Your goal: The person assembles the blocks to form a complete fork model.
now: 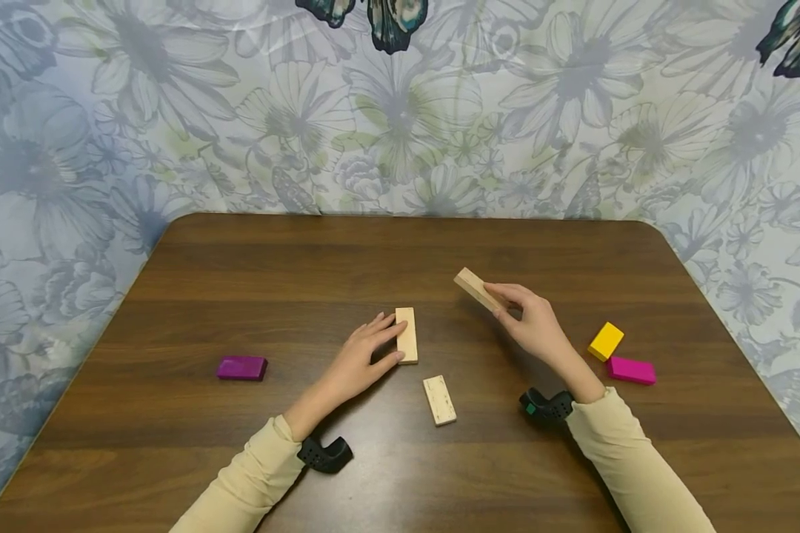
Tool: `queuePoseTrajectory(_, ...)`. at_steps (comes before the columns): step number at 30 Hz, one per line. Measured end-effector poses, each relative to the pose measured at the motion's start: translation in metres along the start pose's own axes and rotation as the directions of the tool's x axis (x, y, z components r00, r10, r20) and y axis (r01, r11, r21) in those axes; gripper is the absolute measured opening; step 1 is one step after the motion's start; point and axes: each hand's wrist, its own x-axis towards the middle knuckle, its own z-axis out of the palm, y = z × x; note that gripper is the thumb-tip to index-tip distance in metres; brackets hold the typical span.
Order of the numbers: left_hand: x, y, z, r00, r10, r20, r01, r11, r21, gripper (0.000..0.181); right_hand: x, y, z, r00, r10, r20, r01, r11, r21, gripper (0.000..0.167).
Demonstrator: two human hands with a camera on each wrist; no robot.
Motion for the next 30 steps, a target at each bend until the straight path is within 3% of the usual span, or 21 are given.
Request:
queuePoseTrajectory(15, -0.001, -0.002, -0.001, 1.0, 0.002, -0.011, -0.002, 1.0, 0.012, 0.05, 0.053, -0.01, 0.058, 0.984, -0.068, 0.163, 0.053, 0.994, 0.092, 0.039)
queuePoseTrajectory(30, 0.0, -0.001, 0.001, 1.0, 0.0, 0.001, 0.0, 1.0, 0.007, 0.049, 0.064, -0.007, 0.08, 0.949, -0.168, 0.265, 0.164, 0.986, 0.038, 0.037)
